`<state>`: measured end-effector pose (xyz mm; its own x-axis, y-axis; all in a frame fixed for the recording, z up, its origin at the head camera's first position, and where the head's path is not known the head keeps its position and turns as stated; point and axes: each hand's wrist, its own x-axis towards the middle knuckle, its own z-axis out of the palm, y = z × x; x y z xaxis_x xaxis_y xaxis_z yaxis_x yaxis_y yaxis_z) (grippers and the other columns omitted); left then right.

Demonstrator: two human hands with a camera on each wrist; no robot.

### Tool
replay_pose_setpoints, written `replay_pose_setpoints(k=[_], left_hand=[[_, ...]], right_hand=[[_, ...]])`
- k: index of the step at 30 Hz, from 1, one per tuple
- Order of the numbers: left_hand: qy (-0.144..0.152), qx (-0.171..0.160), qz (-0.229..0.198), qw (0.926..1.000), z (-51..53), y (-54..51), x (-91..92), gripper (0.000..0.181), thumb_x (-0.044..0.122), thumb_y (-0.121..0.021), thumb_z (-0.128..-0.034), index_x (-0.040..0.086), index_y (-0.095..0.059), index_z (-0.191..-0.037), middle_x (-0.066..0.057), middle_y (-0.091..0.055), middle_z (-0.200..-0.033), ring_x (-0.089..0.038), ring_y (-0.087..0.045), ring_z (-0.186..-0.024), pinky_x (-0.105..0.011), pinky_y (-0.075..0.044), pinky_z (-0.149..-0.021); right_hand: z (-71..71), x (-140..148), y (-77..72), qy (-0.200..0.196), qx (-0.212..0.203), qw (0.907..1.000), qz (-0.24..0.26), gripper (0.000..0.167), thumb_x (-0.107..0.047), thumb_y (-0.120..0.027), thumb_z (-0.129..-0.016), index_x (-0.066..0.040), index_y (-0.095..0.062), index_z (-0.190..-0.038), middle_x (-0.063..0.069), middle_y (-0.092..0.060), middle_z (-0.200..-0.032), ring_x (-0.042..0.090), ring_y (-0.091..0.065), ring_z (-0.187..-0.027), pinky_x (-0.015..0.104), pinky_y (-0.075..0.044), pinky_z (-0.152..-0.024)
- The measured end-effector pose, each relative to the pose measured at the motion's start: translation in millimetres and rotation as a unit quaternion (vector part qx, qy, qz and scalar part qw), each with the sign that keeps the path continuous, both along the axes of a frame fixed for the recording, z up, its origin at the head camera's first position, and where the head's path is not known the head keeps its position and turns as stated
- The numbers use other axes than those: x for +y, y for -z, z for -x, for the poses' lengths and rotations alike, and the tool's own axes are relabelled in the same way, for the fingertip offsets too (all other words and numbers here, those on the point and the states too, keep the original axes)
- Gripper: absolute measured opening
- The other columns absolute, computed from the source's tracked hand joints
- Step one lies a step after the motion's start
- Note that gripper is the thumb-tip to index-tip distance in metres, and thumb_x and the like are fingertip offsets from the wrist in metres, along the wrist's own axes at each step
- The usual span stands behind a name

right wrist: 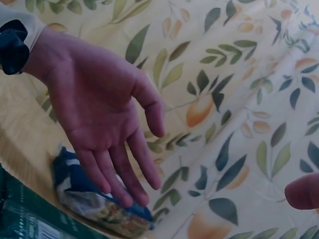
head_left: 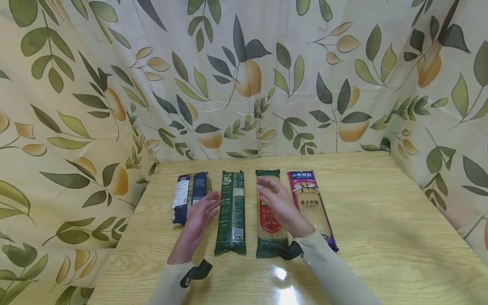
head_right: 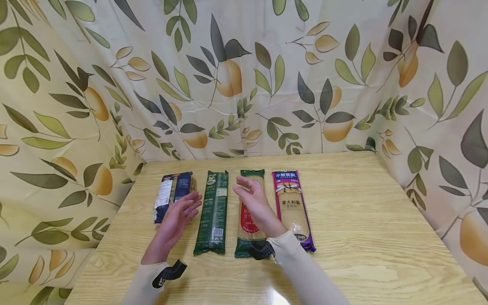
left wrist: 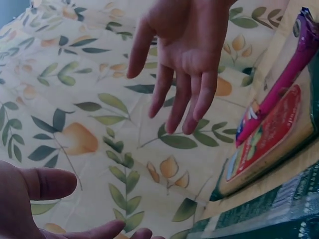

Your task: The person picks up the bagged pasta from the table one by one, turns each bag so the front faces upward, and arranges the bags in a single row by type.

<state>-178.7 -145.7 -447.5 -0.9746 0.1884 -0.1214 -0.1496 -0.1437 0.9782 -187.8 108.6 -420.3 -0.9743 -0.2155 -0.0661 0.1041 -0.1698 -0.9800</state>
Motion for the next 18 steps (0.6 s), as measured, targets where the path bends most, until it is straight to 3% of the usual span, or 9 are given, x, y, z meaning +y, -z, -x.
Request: replay_pose_setpoints(k=[12,18], left_hand=[[0.004,-0.024,0.074,0.9970,-7.7,25.6,5.0,0.058,0.015,-0.043,-0.1061,-0.008,-0.030,-0.158,-0.028,-0.024,-0.168,-0.046,-0.022,-0.157,-0.060,-0.018,-0.129],[0.000,-0.041,0.098,0.9943,-7.7,32.2,5.4,0.063,0.016,-0.045,-0.1048,-0.007,-0.024,-0.160,-0.028,-0.016,-0.170,-0.048,-0.014,-0.158,-0.065,-0.014,-0.128]], right_hand=[[3.4,-19,30.2,-0.034,-0.072,0.9967,0.014,0.054,-0.019,-0.049,-0.109,0.001,-0.033,-0.156,0.024,-0.026,-0.167,0.046,-0.023,-0.155,0.061,-0.024,-0.127],[1.8,-26,41.8,-0.062,-0.095,0.9931,0.028,0.060,-0.019,-0.048,-0.108,0.003,-0.025,-0.159,0.026,-0.020,-0.169,0.048,-0.018,-0.157,0.064,-0.020,-0.127]])
